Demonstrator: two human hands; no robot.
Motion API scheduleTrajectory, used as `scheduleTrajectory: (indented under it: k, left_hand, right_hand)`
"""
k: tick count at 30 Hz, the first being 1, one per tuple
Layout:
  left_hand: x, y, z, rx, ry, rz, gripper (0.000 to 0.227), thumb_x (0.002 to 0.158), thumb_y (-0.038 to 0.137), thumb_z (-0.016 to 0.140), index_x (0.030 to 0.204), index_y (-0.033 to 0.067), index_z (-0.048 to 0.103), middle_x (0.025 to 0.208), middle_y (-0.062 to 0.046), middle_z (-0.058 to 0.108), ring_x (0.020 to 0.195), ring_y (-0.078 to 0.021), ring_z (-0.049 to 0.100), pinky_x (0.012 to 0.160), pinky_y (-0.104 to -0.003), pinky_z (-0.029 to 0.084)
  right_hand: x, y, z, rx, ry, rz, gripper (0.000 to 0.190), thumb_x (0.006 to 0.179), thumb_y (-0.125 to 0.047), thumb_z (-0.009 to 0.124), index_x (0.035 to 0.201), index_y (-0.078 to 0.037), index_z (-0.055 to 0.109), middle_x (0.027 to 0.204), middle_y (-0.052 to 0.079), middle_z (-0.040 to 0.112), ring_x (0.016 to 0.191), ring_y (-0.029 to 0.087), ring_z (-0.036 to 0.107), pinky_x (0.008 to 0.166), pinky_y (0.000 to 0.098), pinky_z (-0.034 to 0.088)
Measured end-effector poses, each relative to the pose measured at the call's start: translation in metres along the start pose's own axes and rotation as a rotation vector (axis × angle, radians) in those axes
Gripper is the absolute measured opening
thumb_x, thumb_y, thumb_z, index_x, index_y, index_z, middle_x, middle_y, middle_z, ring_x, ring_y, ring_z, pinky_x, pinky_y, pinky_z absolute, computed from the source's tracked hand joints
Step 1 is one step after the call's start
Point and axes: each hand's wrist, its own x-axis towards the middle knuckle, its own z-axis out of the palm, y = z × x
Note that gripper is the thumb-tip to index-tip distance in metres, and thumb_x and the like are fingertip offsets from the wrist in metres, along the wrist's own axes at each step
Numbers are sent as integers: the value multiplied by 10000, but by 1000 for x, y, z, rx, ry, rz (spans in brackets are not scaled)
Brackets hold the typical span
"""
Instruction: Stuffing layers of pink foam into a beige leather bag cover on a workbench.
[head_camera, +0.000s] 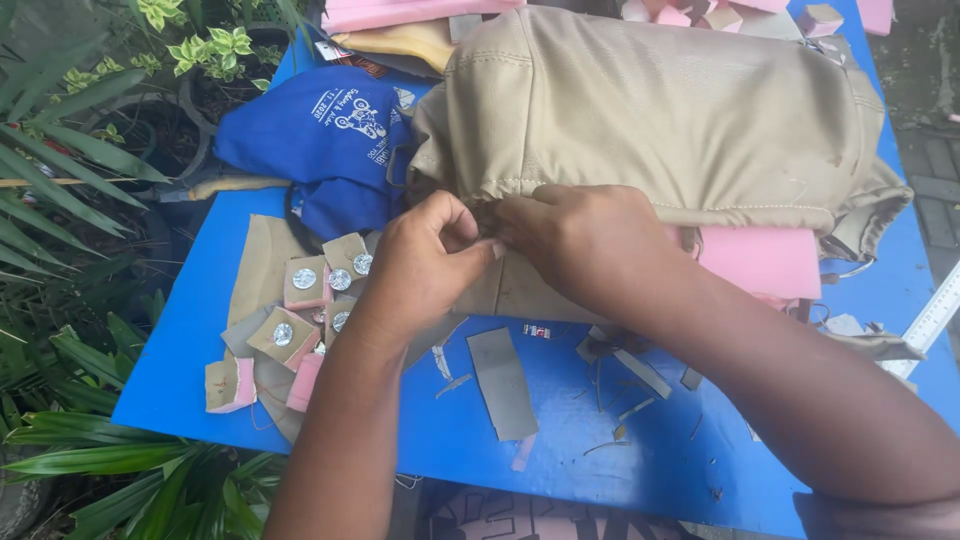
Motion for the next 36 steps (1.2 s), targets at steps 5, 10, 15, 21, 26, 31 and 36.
scheduleTrajectory:
  k: [5, 10, 15, 21, 26, 31, 36]
  left_hand:
    - [6, -16, 2, -146, -57, 81, 171, 775, 128, 820, 842, 104, 664, 671, -40, 651, 619, -161, 637, 524, -285, 501]
    - [7, -11, -1, -275, -124, 142, 139, 949, 97, 602, 1027, 49, 708, 760, -135, 726, 686, -167, 682, 592, -295, 561]
    - [1, -3, 0, -179, -97, 187, 207, 908, 19, 600, 1063, 56, 732, 776, -130, 752, 680, -181, 728, 580, -293, 581]
    - [-4, 11, -2, -50, -52, 270, 201, 883, 33, 628, 1037, 72, 752, 733, -131, 739, 658, -223, 747, 553, -305, 586]
    - [0, -4, 0, -103, 0, 288, 179, 975, 118, 535, 1072, 30, 657, 706, -164, 696, 651, -257, 724, 543, -339, 561]
    - [-1, -20, -4, -470, -277, 233, 258, 944, 107, 618, 1161, -31, 590, 616, -104, 693, 593, -151, 667, 548, -255, 523]
    - [-5, -10, -25, -636, -220, 239, 387, 985, 293, 588, 1283, 52, 539, 952, -120, 700, 910, -157, 669, 737, -262, 500]
  right_hand:
    - [4, 4, 20, 75, -3, 95, 93, 875, -204, 827, 953, -155, 815, 736, 37, 719, 668, 239, 743, 530, 301, 547]
    - [-21, 26, 46, 579, 254, 254, 75, 918, -148, 751, 858, -102, 747, 664, 70, 677, 574, 226, 676, 513, 305, 516]
    - [-48, 62, 70, 1042, 497, 338, 76, 1001, -26, 600, 962, 10, 655, 669, 88, 630, 609, 138, 577, 611, 272, 506]
    - [-41, 66, 56, 1549, 759, 369, 147, 886, -275, 580, 901, -167, 481, 752, -17, 460, 689, 101, 539, 592, 201, 444]
    - [-31, 43, 45, 1275, 507, -26, 364, 936, -341, 473, 691, -91, 570, 794, 164, 607, 805, 283, 694, 714, 314, 536]
    - [-22, 3, 21, 456, 206, 26, 240, 873, -256, 829, 824, -42, 731, 792, 140, 679, 740, 322, 682, 637, 393, 550]
    - [-50, -40, 0, 156, -140, -22, 490, 890, -579, 714, 1010, -104, 688, 965, 108, 604, 849, 342, 589, 728, 475, 497]
